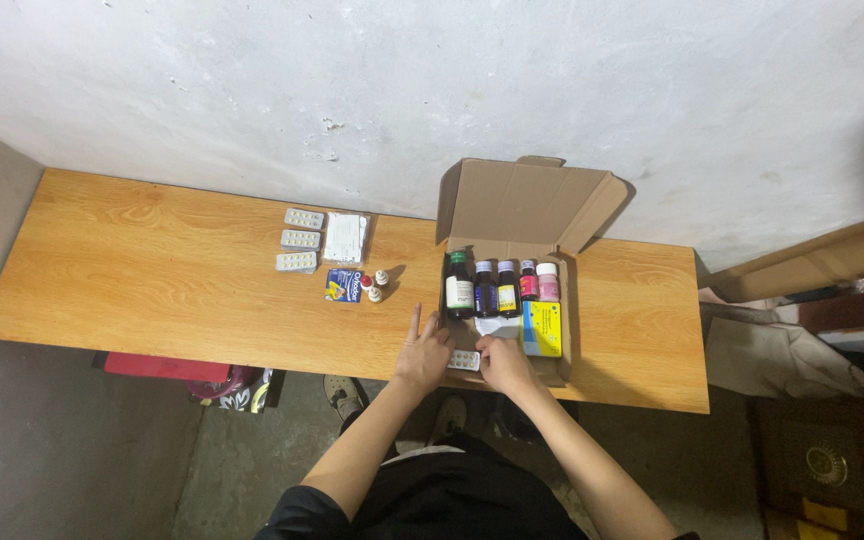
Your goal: The person packs various medicine bottles and blister packs into a cardboard box on a wooden table. They arrange the items carefully, placing bottles first, followed by a yellow box and multiple blister packs, ensuring everything fits inside the box.
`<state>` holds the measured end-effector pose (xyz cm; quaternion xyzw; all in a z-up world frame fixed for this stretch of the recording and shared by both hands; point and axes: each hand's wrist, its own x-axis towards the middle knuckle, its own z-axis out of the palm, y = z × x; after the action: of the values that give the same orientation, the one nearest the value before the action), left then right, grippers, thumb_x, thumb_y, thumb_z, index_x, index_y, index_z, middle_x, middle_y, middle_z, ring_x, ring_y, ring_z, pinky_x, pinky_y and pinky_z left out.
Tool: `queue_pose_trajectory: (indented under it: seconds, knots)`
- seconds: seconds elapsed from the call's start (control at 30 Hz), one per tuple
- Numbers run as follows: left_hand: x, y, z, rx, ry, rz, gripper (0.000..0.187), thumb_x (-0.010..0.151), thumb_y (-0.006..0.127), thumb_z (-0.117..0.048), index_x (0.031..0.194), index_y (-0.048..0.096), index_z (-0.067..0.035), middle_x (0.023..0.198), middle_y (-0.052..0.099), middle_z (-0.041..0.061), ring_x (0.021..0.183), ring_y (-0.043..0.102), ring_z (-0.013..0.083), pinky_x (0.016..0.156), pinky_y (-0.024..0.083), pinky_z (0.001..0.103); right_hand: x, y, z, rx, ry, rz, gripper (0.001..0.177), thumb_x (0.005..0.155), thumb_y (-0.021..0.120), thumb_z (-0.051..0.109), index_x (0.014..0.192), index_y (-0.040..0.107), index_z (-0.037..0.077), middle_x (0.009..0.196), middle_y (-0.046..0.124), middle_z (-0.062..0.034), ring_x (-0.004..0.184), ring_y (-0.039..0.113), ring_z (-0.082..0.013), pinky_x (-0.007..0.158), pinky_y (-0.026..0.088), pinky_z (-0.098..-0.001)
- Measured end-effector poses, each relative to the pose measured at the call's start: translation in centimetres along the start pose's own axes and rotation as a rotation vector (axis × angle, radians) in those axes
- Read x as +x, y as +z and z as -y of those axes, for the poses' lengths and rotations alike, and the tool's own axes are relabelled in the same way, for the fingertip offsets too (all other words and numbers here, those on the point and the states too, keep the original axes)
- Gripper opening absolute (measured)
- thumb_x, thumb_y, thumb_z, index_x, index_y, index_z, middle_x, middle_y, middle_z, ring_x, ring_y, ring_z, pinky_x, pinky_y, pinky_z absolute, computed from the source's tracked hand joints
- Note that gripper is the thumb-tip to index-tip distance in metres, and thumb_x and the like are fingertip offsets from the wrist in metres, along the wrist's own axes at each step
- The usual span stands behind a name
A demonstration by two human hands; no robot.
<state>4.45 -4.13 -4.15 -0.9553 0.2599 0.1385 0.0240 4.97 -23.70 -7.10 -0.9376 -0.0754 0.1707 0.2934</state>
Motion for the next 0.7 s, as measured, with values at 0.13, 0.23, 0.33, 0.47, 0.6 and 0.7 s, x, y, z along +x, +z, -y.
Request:
queue_pose_trajectory:
  seconds: [0.13,0.23,0.33,0.47,0.6,0.7]
  knots:
    - [-0.1,0.6,0.1,-0.007,0.011,-0.072,0.026,0.093,0.058,-0.019,0.115,0.070,-0.013,0.125,0.062,0.008,0.149,0.032,0.0342,0.122,-0.003,0.068,-1.0,-1.3,2.0,-0.050,0.025,-0.005,0.021,0.084,0.068,0.007,0.104,0.075,0.003,0.101,0.073,-0.0192,0.094,0.072,-0.0359,0.089,0.057,-0.0438]
    - [-0.1,0.8,0.1,-0.024,0.012,-0.086,0.025,0.091,0.059,-0.018,0.113,0.070,-0.013,0.125,0.062,0.007,0.149,0.032,0.0343,0.122,-0.003,0.068,-1.6,-2.1,3.3,-0.082,-0.023,-0.026,0.021,0.083,0.068,0.009,0.103,0.072,0.003,0.109,0.069,-0.0169,0.098,0.070,-0.0373,0.087,0.055,-0.0465]
    - [-0.1,0.6,0.2,-0.022,0.016,-0.068,0.026,0.090,0.060,-0.018,0.114,0.070,-0.013,0.125,0.062,0.008,0.148,0.032,0.0345,0.122,-0.003,0.068,-1.8,-2.1,3.6,-0.106,-0.025,-0.008,0.020,0.083,0.068,0.010,0.102,0.072,0.004,0.110,0.068,-0.0154,0.101,0.068,-0.0376,0.088,0.054,-0.0477]
    - [-0.1,0.5,0.2,-0.010,0.018,-0.052,0.027,0.090,0.061,-0.018,0.115,0.069,-0.012,0.124,0.062,0.008,0.149,0.032,0.0345,0.122,-0.003,0.068,-1.6,-1.7,3.2,-0.113,-0.024,-0.006,0.021,0.083,0.070,0.010,0.102,0.071,0.003,0.110,0.068,-0.0162,0.100,0.069,-0.0376,0.088,0.055,-0.0472]
    - [0.1,0.7,0.2,-0.008,0.014,-0.051,0.026,0.090,0.060,-0.017,0.114,0.069,-0.013,0.124,0.062,0.007,0.149,0.032,0.0342,0.122,-0.003,0.068,-1.4,-1.7,3.0,-0.109,-0.002,0.012,0.020,0.083,0.070,0.010,0.102,0.072,0.003,0.109,0.069,-0.0159,0.101,0.069,-0.0361,0.089,0.055,-0.0460]
    - [0.0,0.8,0.3,-0.028,0.022,-0.074,0.026,0.091,0.059,-0.016,0.116,0.068,-0.012,0.124,0.063,0.008,0.148,0.033,0.0338,0.122,-0.003,0.068,-1.4,-1.7,2.8,-0.111,-0.013,0.019,0.021,0.083,0.070,0.009,0.103,0.072,0.003,0.109,0.069,-0.0157,0.101,0.069,-0.0354,0.089,0.055,-0.0450]
